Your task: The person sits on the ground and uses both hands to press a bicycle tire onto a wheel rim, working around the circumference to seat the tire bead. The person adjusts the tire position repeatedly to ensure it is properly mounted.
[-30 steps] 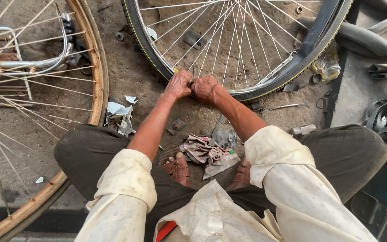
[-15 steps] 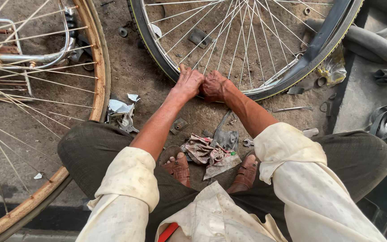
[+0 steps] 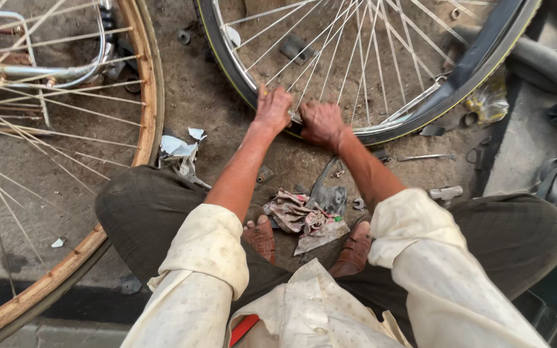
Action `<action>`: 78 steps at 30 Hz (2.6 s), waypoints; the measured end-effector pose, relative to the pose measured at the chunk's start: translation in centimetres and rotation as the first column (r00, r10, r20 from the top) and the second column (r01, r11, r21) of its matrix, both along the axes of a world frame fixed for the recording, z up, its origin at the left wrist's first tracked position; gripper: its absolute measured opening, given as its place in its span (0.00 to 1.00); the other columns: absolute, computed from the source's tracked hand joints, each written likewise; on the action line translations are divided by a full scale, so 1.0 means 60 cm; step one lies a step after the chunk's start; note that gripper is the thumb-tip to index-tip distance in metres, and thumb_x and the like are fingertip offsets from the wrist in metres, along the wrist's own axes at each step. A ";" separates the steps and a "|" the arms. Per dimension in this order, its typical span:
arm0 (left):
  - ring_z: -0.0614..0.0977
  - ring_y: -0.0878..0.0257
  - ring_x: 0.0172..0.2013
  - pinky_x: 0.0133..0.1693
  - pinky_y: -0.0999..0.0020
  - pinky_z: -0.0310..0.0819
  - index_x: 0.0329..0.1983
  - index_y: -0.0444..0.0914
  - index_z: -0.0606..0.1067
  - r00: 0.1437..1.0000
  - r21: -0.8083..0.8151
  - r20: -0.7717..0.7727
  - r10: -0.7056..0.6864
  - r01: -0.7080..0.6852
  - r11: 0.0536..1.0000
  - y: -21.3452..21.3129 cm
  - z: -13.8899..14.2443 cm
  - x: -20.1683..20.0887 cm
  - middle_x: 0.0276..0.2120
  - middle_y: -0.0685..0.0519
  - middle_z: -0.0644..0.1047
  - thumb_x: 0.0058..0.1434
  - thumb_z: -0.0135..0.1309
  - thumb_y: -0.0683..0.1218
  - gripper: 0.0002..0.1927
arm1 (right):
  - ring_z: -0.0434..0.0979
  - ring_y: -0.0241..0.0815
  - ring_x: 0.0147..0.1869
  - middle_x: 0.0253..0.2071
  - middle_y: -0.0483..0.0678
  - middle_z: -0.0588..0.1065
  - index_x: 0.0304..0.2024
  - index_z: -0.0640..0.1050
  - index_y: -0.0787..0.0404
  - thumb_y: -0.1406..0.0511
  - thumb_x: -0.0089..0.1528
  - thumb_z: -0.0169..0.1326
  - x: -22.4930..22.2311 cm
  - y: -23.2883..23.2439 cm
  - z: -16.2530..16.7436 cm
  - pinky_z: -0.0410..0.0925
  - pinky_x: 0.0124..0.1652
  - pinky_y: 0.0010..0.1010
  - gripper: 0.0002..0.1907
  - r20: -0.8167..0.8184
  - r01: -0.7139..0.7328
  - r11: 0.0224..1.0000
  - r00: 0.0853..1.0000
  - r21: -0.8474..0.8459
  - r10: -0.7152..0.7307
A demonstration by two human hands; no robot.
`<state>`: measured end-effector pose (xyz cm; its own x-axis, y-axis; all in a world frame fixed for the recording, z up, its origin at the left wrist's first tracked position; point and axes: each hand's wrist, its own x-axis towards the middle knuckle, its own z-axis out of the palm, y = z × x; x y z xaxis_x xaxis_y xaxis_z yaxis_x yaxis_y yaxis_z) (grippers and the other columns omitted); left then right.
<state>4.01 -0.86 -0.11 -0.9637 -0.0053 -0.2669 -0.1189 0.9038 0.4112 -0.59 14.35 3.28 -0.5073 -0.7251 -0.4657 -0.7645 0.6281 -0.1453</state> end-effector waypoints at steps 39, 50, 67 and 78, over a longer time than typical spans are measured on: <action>0.71 0.48 0.46 0.48 0.48 0.66 0.54 0.30 0.68 0.892 -0.091 -0.224 -0.393 0.383 0.919 0.218 -0.004 0.060 0.43 0.41 0.67 0.48 0.56 0.38 0.27 | 0.65 0.55 0.70 0.65 0.59 0.70 0.58 0.79 0.47 0.66 0.56 0.61 -0.143 0.367 0.111 0.58 0.68 0.44 0.26 -0.344 -0.162 0.986 0.925 0.029 0.162; 0.70 0.49 0.50 0.53 0.51 0.64 0.59 0.30 0.68 0.835 -0.161 -0.451 -0.316 0.272 0.949 0.191 -0.044 0.101 0.47 0.41 0.67 0.55 0.57 0.37 0.27 | 0.69 0.47 0.63 0.56 0.48 0.74 0.49 0.83 0.49 0.68 0.57 0.60 -0.142 0.332 0.050 0.61 0.66 0.42 0.17 -0.188 -0.208 0.976 0.958 0.069 0.218; 0.79 0.42 0.49 0.56 0.44 0.66 0.47 0.32 0.69 0.972 -0.120 -0.040 -0.230 0.223 0.967 0.086 -0.031 0.076 0.42 0.37 0.78 0.44 0.68 0.41 0.29 | 0.78 0.48 0.47 0.39 0.46 0.77 0.40 0.80 0.57 0.69 0.56 0.54 -0.103 0.288 0.044 0.72 0.44 0.40 0.10 -0.102 -0.124 0.980 0.989 -0.153 0.109; 0.75 0.44 0.52 0.56 0.45 0.66 0.49 0.34 0.74 0.956 -0.161 -0.120 -0.269 0.249 0.955 0.095 -0.047 0.072 0.47 0.40 0.76 0.47 0.65 0.36 0.24 | 0.74 0.49 0.50 0.44 0.52 0.74 0.49 0.76 0.64 0.69 0.53 0.52 -0.098 0.303 0.040 0.69 0.48 0.41 0.19 0.045 -0.079 0.996 0.996 -0.045 0.081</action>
<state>8.31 4.83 -2.90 -0.9644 0.2211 -0.1453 0.1760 0.9462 0.2717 -6.47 32.54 5.71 -0.4248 -0.7825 -0.4552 -0.8040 0.5572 -0.2075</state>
